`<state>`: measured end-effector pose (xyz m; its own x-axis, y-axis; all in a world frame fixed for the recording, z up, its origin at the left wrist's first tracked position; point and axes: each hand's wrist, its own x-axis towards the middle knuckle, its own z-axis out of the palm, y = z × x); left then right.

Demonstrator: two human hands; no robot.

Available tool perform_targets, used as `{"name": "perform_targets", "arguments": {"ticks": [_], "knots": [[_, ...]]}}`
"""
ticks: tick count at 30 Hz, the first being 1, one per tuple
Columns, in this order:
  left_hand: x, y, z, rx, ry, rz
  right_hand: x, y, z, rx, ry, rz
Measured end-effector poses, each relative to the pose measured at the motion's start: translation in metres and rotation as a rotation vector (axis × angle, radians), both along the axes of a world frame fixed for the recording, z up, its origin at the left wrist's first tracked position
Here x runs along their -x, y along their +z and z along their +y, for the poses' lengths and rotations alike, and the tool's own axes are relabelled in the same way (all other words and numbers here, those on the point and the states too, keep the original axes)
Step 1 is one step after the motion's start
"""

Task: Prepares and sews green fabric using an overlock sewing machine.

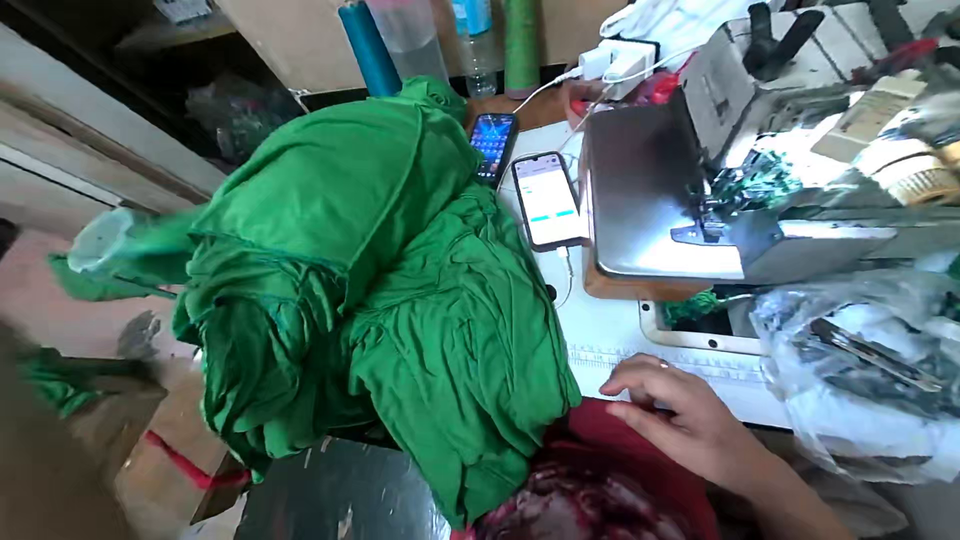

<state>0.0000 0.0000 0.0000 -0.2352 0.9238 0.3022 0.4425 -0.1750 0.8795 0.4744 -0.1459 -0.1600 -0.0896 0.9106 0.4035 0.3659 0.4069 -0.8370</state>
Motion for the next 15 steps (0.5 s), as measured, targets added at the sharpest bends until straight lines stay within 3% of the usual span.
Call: {"name": "perform_targets", "arguments": {"ticks": [3, 6, 10, 12, 15], "knots": [[-0.091, -0.003, 0.030, -0.253, -0.326, 0.435, 0.021, 0.011, 0.015, -0.012, 0.038, -0.131], [-0.155, -0.051, 0.021, -0.517, -0.622, 0.731, 0.044, 0.027, 0.036, -0.006, 0.029, -0.237], [-0.207, -0.097, 0.026, -0.515, -0.788, 0.852, 0.068, 0.053, 0.054, 0.204, -0.043, -0.313], [-0.216, -0.092, 0.026, -0.539, -0.846, 0.828, 0.075, 0.049, 0.054, 0.178, -0.123, -0.299], [-0.227, -0.055, -0.009, -0.493, -1.010, 0.704, 0.078, 0.034, 0.045, 0.054, -0.217, -0.207]]}}
